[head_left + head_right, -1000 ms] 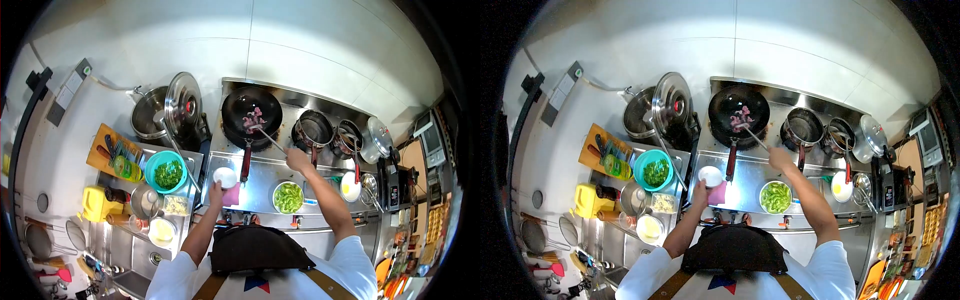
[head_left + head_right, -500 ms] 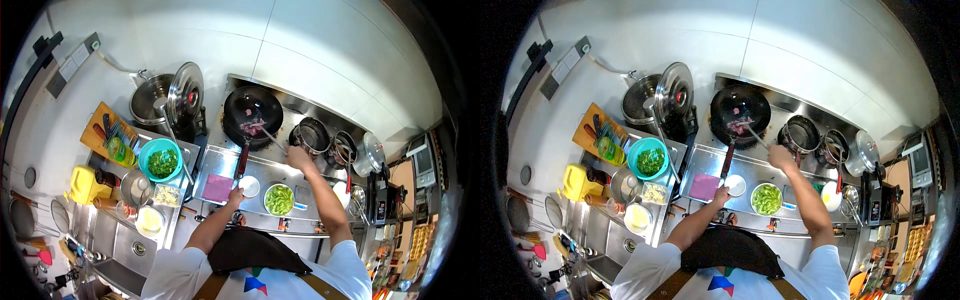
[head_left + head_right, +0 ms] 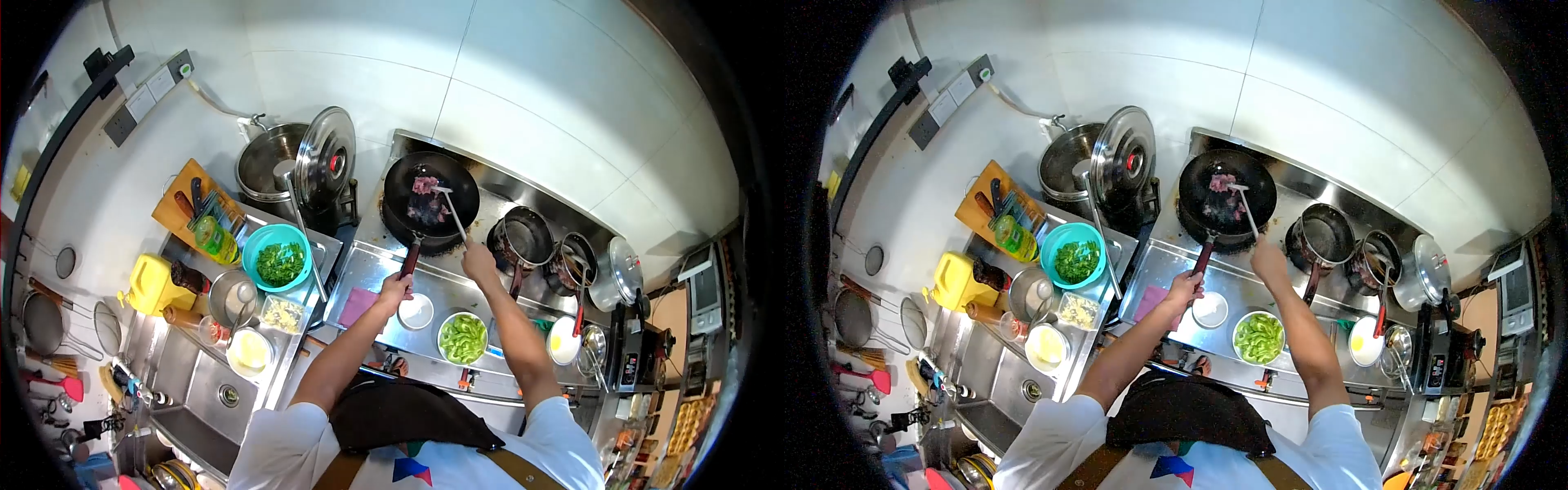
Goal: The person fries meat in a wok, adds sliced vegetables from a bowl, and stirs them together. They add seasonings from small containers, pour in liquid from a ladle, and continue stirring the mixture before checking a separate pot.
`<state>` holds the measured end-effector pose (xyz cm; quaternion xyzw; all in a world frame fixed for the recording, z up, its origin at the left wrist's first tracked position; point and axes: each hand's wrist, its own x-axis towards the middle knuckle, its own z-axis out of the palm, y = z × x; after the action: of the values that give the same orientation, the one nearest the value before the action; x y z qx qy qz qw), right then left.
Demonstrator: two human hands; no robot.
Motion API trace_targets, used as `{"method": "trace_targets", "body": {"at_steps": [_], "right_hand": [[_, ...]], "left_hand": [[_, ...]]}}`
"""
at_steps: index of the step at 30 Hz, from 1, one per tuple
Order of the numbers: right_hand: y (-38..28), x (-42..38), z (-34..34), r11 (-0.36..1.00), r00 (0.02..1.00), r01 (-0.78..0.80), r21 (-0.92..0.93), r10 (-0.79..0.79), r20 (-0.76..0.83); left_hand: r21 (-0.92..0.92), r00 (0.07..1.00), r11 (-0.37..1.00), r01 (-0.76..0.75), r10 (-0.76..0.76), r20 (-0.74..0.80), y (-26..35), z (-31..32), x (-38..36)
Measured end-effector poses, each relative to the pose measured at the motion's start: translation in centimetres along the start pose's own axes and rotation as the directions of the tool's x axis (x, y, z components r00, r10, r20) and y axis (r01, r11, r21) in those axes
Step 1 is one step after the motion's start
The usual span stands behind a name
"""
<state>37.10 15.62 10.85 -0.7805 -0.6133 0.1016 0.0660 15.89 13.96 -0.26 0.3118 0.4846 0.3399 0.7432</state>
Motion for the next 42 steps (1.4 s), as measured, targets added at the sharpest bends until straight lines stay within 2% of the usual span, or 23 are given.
{"method": "trace_targets", "body": {"at_steps": [2, 4, 7, 8, 10, 12, 14, 15, 17, 20, 22, 26, 28, 30, 32, 33, 35, 38, 39, 40, 42], "right_hand": [[0.2, 0.2, 0.2, 0.999, 1.000, -0.021, 0.043, 0.021, 0.003], [0.2, -0.7, -0.4, 0.996, 0.990, 0.057, -0.068, -0.047, 0.131], [2.1, -2.4, -2.9, 0.990, 0.975, 0.118, -0.078, -0.101, 0.199], [2.1, -2.2, -2.7, 0.990, 0.974, 0.118, -0.075, -0.101, 0.203], [2.4, -1.1, -1.6, 1.000, 0.992, -0.005, -0.028, 0.009, 0.125], [2.7, -0.7, -0.5, 1.000, 0.998, -0.004, 0.028, 0.002, 0.068], [2.5, -1.1, -0.6, 0.995, 0.982, 0.097, -0.018, -0.092, 0.167], [2.8, -1.6, -1.3, 0.987, 0.973, 0.160, -0.027, -0.153, 0.173], [3.3, -1.7, -2.5, 0.990, 0.979, 0.138, -0.023, -0.132, 0.155], [2.7, -0.7, -2.5, 0.994, 0.989, 0.108, -0.005, -0.107, 0.106], [2.2, 0.4, -1.3, 0.993, 0.989, 0.116, 0.036, -0.119, 0.088], [3.5, -1.6, -1.5, 0.966, 0.958, 0.260, 0.018, -0.260, 0.118], [4.6, -1.3, -1.5, 0.974, 0.966, 0.223, -0.027, -0.217, 0.141], [5.1, -0.4, -1.5, 0.992, 0.990, 0.113, -0.058, -0.107, 0.096], [4.8, -0.2, -1.9, 0.990, 0.988, 0.123, -0.070, -0.115, 0.107], [4.5, -1.3, -2.7, 0.983, 0.978, 0.162, -0.090, -0.148, 0.144], [3.9, -3.8, -4.4, 0.975, 0.969, 0.197, -0.106, -0.178, 0.171], [5.8, -2.4, -1.8, 0.988, 0.983, 0.129, -0.081, -0.117, 0.138], [6.3, -1.5, -0.2, 0.989, 0.984, 0.127, -0.081, -0.115, 0.135], [6.8, -0.4, 1.6, 0.991, 0.986, 0.130, -0.043, -0.124, 0.116], [6.8, 0.8, 1.7, 0.990, 0.987, 0.143, -0.007, -0.142, 0.079]], "left_hand": [[-0.019, 1.000, 1.000, -0.017, 0.017, -0.001, -0.2, -0.2, 0.2], [-0.066, 0.997, 0.995, -0.071, 0.072, 0.011, -0.7, -0.5, 0.0], [-0.086, 0.995, 0.993, -0.083, 0.078, -0.061, -0.6, -0.2, -1.4], [-0.084, 0.995, 0.993, -0.080, 0.075, -0.064, -0.6, 0.0, -2.2], [-0.160, 0.994, 0.986, -0.038, 0.021, -0.108, -1.0, -0.3, -2.9], [-0.165, 0.995, 0.986, -0.018, 0.001, -0.103, -2.3, -1.1, -3.3], [-0.174, 0.993, 0.985, 0.003, -0.023, -0.112, -3.4, -2.8, -5.0], [-0.113, 0.994, 0.993, 0.039, -0.050, -0.096, -3.3, -3.5, -6.7], [-0.055, 0.993, 0.996, 0.072, -0.077, -0.091, -4.3, -5.3, -8.8], [-0.064, 0.988, 0.998, 0.006, -0.015, -0.152, -7.2, -8.8, -10.9], [-0.040, 0.966, 0.996, 0.084, -0.091, -0.242, -8.8, -10.7, -12.4], [-0.057, 0.911, 0.990, 0.127, -0.139, -0.388, -10.7, -13.4, -16.1], [0.043, 0.875, 0.992, 0.121, -0.086, -0.477, -11.9, -14.4, -18.7], [0.066, 0.854, 0.991, 0.115, -0.064, -0.517, -13.8, -15.1, -20.4], [0.027, 0.816, 0.975, 0.220, -0.169, -0.553, -16.0, -16.0, -21.5], [0.020, 0.809, 0.976, 0.217, -0.168, -0.563, -16.9, -16.4, -22.2], [0.064, 0.778, 0.948, 0.313, -0.217, -0.590, -18.4, -17.0, -23.8], [0.038, 0.764, 0.940, 0.338, -0.251, -0.594, -21.4, -18.3, -25.7], [0.033, 0.738, 0.918, 0.396, -0.296, -0.606, -22.1, -18.8, -25.9], [0.037, 0.742, 0.920, 0.390, -0.291, -0.604, -23.0, -19.4, -26.2], [0.035, 0.699, 0.877, 0.479, -0.357, -0.620, -24.5, -21.0, -26.3]]}}
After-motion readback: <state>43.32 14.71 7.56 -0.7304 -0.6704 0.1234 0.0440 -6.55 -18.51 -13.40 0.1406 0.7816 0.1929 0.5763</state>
